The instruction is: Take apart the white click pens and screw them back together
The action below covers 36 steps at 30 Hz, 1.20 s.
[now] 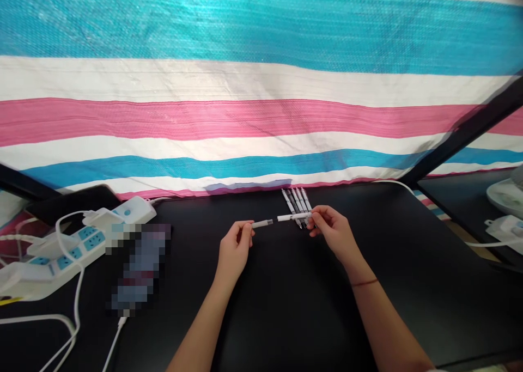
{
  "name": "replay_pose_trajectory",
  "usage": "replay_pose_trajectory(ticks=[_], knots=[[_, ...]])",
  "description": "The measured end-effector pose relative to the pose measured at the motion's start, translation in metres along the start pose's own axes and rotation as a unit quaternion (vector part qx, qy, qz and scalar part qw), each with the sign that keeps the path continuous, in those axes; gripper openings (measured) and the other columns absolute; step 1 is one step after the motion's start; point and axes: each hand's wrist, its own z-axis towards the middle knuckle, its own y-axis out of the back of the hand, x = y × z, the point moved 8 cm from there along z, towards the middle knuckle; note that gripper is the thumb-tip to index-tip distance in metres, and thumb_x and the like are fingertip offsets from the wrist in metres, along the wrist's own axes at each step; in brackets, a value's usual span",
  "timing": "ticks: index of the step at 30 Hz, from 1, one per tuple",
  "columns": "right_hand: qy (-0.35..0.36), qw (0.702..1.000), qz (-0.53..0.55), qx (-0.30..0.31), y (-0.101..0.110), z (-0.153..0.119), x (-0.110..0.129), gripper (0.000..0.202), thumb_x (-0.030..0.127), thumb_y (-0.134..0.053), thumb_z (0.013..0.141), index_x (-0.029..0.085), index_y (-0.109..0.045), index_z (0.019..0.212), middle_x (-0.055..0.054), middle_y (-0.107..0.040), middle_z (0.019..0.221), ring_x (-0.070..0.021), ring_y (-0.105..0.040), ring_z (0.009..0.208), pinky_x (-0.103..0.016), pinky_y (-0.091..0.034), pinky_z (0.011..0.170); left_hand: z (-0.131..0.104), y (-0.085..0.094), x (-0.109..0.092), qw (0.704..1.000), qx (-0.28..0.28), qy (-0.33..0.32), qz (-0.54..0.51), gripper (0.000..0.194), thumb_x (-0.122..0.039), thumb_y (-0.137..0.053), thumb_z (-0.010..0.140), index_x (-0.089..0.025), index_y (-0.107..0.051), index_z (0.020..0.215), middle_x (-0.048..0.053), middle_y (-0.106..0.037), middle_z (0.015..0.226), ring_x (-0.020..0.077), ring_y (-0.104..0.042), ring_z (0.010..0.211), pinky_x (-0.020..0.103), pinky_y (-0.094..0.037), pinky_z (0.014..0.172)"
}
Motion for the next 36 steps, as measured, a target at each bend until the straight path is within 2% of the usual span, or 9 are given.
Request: replay_pose_trajectory(ticks=[3, 8, 13, 19, 22, 24, 29, 36], knots=[[0.0, 0.999, 0.022, -0.038, 0.009, 0.002, 0.0, 0.03, 0.044, -0.069, 0.074, 0.018, -0.059, 0.086, -0.002, -0.063, 0.07, -0.0161, -0.063, 0.063, -0.026, -0.055, 0.048, 0.002, 0.005, 0.005, 0.999, -0.02, 0.014, -0.029, 0.035, -0.049, -0.049, 0.085, -0.017, -0.062, 0.087, -0.002, -0.055, 0.062, 0.0101, -0.049, 0.051, 0.022, -0.04, 0.051], [-0.018, 0.994, 0.071, -0.082, 0.019, 0.003, -0.003, 0.032, 0.04, -0.072, 0.071, 0.018, -0.061, 0.09, -0.003, -0.066, 0.077, -0.0161, -0.064, 0.064, -0.026, -0.056, 0.049, 0.005, 0.006, 0.016, 0.987, -0.041, 0.058, -0.147, 0.038, -0.048, -0.056, 0.081, -0.015, -0.06, 0.097, 0.003, -0.064, 0.078, 0.0099, -0.056, 0.058, 0.022, -0.047, 0.055], [-0.034, 0.992, 0.08, -0.09, 0.02, 0.003, -0.007, 0.034, 0.042, -0.073, 0.07, 0.017, -0.064, 0.09, -0.004, -0.065, 0.077, -0.0162, -0.063, 0.068, -0.026, -0.056, 0.053, 0.004, 0.005, 0.02, 0.967, -0.047, 0.095, -0.233, 0.038, -0.044, -0.065, 0.075, -0.017, -0.059, 0.101, 0.005, -0.066, 0.091, 0.0111, -0.062, 0.069, 0.025, -0.052, 0.065], [-0.021, 0.993, 0.075, -0.086, 0.015, 0.002, -0.001, 0.031, 0.046, -0.066, 0.076, 0.016, -0.06, 0.073, 0.001, -0.056, 0.062, -0.0099, -0.053, 0.053, -0.02, -0.047, 0.043, 0.004, 0.006, 0.025, 0.95, -0.056, 0.119, -0.284, 0.036, -0.038, -0.069, 0.072, -0.017, -0.06, 0.099, 0.004, -0.066, 0.092, 0.0104, -0.062, 0.072, 0.023, -0.052, 0.067], [-0.015, 0.994, 0.084, -0.075, 0.013, 0.002, 0.0, 0.031, 0.046, -0.066, 0.076, 0.016, -0.058, 0.07, 0.002, -0.054, 0.06, -0.0089, -0.051, 0.051, -0.019, -0.045, 0.042, 0.004, 0.005, 0.026, 0.946, -0.057, 0.126, -0.293, 0.035, -0.037, -0.07, 0.072, -0.016, -0.061, 0.099, 0.005, -0.066, 0.092, 0.0104, -0.062, 0.071, 0.023, -0.053, 0.067], [-0.015, 0.994, 0.089, -0.068, 0.013, 0.003, -0.001, 0.028, 0.044, -0.068, 0.076, 0.017, -0.06, 0.075, 0.003, -0.055, 0.062, -0.0091, -0.053, 0.052, -0.02, -0.047, 0.045, 0.004, 0.004, 0.025, 0.948, -0.055, 0.122, -0.29, 0.035, -0.037, -0.07, 0.072, -0.016, -0.06, 0.099, 0.004, -0.066, 0.091, 0.0104, -0.062, 0.071, 0.024, -0.053, 0.067], [-0.019, 0.994, 0.089, -0.062, 0.015, 0.005, -0.007, 0.031, 0.04, -0.072, 0.073, 0.017, -0.063, 0.09, 0.001, -0.061, 0.068, -0.012, -0.06, 0.06, -0.026, -0.055, 0.057, 0.004, 0.006, 0.021, 0.961, -0.061, 0.096, -0.251, 0.037, -0.037, -0.072, 0.07, -0.017, -0.06, 0.099, 0.003, -0.063, 0.09, 0.0111, -0.062, 0.071, 0.025, -0.055, 0.067], [0.005, 0.995, 0.069, -0.073, 0.018, 0.005, -0.003, 0.029, 0.04, -0.07, 0.074, 0.017, -0.062, 0.09, -0.002, -0.065, 0.073, -0.0151, -0.064, 0.067, -0.03, -0.058, 0.06, 0.009, 0.014, 0.016, 0.983, -0.053, 0.054, -0.168, 0.036, -0.04, -0.07, 0.072, -0.015, -0.062, 0.097, 0.004, -0.066, 0.086, 0.0123, -0.063, 0.07, 0.028, -0.055, 0.071]])
